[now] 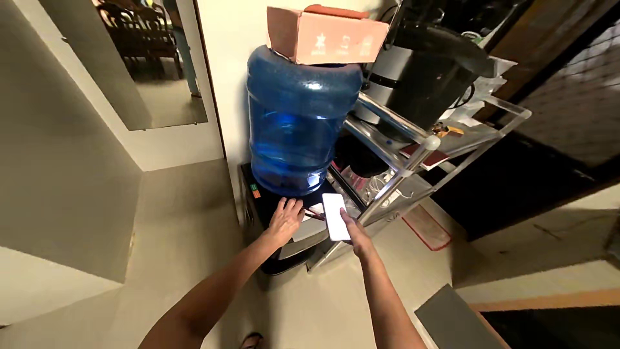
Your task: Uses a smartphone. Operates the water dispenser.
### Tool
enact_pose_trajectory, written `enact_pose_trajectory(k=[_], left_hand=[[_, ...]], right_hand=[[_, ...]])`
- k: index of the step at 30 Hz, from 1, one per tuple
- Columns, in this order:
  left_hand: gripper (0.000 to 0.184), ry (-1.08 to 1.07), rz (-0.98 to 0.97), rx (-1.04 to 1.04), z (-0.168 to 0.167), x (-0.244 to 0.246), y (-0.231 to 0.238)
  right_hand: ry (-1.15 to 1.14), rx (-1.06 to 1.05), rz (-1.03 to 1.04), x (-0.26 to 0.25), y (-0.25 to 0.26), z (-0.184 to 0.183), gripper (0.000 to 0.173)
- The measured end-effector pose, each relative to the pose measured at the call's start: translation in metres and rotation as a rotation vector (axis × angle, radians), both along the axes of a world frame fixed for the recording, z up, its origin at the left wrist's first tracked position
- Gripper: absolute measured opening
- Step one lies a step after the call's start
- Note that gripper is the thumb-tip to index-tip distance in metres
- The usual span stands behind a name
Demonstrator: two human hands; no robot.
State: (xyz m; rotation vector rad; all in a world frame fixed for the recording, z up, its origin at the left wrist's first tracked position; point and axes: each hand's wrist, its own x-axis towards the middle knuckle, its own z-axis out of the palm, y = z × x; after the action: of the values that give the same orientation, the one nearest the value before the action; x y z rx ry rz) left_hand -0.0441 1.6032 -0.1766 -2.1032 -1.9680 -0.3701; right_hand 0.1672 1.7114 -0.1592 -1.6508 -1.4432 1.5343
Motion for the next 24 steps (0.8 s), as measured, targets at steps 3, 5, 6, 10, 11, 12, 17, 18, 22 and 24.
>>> enact_pose_trajectory(k=[3,5,6,10,11,12,17,18,22,24], left_hand=[[0.029,-0.033,0.034,-0.032,0.001,0.002,0.004],[0.023,-0.064,0.028,-0.032,0.007,-0.001,-0.003],[0.021,-0.079,0.033,-0.018,0.01,-0.004,-0.011],[0.021,-0.329,0.083,-0.011,0.024,-0.023,-0.052],[0.021,-0.461,0.082,-0.035,0.027,-0.028,-0.061],[0.02,-0.614,0.067,-0.058,0.03,-0.033,-0.068],[0.024,-1.246,0.014,-0.351,0.04,-0.039,-0.077],[0.023,-1.316,0.012,-0.402,0.041,-0.036,-0.076],[0.025,-1.16,-0.068,-0.376,0.041,-0.024,-0.072],[0.025,-1.019,-0.184,-0.257,0.04,-0.019,-0.07]], right_hand=[[0.085,-0.031,-0.011,0.0,0.006,-0.007,0.076],[0.145,-0.036,-0.025,-0.005,0.006,-0.01,0.076],[0.16,-0.03,-0.033,-0.008,0.005,-0.011,0.076],[0.012,0.05,-0.014,-0.018,-0.01,-0.005,0.086],[-0.042,0.076,0.004,-0.019,-0.014,-0.001,0.086],[-0.079,0.092,0.026,-0.019,-0.016,0.0,0.084],[-0.203,0.162,0.171,-0.005,-0.011,-0.002,0.072],[-0.274,0.239,0.202,-0.005,-0.013,0.0,0.071],[-0.285,0.878,0.388,-0.006,-0.042,0.013,0.065],[-0.169,1.037,0.587,-0.007,-0.055,0.024,0.058]])
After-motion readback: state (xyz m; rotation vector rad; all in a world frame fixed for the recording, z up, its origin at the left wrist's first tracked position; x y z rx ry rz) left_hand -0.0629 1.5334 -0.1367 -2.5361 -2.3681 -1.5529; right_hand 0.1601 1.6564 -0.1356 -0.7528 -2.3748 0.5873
